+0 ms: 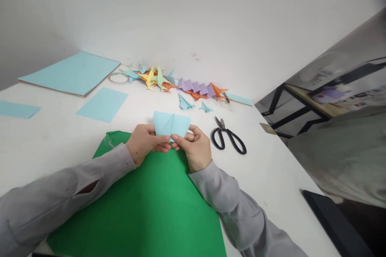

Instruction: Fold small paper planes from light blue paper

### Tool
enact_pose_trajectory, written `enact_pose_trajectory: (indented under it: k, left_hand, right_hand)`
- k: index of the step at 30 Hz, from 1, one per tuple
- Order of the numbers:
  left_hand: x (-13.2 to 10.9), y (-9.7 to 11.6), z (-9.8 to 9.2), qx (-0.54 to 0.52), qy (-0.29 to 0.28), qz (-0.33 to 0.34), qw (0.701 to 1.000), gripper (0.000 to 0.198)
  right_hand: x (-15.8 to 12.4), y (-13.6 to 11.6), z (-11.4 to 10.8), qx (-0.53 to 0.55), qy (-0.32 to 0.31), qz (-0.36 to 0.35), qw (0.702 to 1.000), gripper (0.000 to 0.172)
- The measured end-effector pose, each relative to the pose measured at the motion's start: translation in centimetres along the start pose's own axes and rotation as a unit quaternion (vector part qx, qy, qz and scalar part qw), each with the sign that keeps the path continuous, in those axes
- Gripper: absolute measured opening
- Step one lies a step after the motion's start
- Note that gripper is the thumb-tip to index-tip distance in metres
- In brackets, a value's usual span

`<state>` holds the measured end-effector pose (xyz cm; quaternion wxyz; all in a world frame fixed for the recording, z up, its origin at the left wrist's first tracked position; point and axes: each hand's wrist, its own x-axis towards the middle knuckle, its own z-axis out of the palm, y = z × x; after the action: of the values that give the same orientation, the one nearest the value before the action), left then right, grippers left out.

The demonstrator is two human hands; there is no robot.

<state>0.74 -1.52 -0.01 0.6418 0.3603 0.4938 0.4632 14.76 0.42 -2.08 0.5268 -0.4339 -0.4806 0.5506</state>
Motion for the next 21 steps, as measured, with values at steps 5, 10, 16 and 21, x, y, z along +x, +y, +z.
enact_pose_trajectory:
  k: [5, 10, 16, 21]
  left_hand:
    - [-0.13, 0.05, 0.36, 0.024, 0.032, 0.014, 0.999, 0.010]
    - [-0.22, 0.12, 0.47, 0.035, 0.039, 0.018, 0.998, 0.010]
    - [-0.19, 0.55, 0.38, 0.012, 0.028, -0.008, 0.999, 0.009]
    - [-0.08, 0.69, 0.22, -0.013, -0.005, -0.031, 0.999, 0.010]
  right_hand:
    - [-0.01, -0.12, 0.10, 0.002, -0.001, 0.003, 1.000, 0.043]
    - [-0.04, -0.14, 0.12, -0.002, -0.001, 0.001, 1.000, 0.040]
    - [-0.11, 0.00, 0.10, 0.003, 0.001, 0.006, 1.000, 0.036]
    - [0.03, 0.03, 0.05, 0.006, 0.009, 0.010, 1.000, 0.035]
